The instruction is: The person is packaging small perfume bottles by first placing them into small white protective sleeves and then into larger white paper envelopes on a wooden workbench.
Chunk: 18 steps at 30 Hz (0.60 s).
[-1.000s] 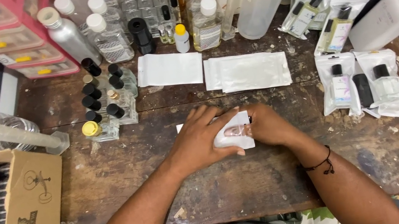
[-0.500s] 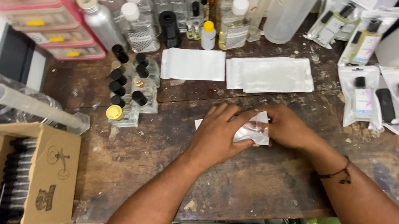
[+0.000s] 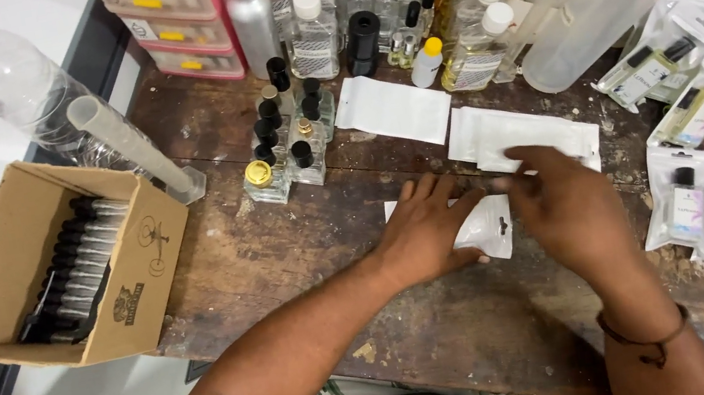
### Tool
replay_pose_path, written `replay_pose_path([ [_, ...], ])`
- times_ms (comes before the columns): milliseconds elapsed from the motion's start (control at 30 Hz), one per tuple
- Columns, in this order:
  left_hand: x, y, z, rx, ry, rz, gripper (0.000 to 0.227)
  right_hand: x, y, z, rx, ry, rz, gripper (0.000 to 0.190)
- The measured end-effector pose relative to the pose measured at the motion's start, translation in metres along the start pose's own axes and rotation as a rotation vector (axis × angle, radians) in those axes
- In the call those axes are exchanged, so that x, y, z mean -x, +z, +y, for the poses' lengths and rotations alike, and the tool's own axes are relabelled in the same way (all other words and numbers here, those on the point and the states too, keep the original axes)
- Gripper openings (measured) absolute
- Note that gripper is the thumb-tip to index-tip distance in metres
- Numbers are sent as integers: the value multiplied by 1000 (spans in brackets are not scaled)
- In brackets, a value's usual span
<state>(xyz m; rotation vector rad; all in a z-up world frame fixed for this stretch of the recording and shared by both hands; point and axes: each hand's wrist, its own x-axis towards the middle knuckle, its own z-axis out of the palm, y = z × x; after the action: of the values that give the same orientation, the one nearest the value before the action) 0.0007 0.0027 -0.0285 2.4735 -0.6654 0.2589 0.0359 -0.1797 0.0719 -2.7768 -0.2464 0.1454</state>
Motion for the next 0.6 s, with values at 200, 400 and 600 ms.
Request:
replay_pose_path([
  [200, -3, -10, 8, -42, -37, -2, 57, -13, 2, -124, 174, -556, -356, 47],
  [400, -6, -8, 11, 7, -73, -17, 55, -23, 27, -181, 272, -720, -292, 59],
  [600, -7, -6, 13, 68, -114, -24, 54, -42, 81, -142, 127, -751, -45, 46],
])
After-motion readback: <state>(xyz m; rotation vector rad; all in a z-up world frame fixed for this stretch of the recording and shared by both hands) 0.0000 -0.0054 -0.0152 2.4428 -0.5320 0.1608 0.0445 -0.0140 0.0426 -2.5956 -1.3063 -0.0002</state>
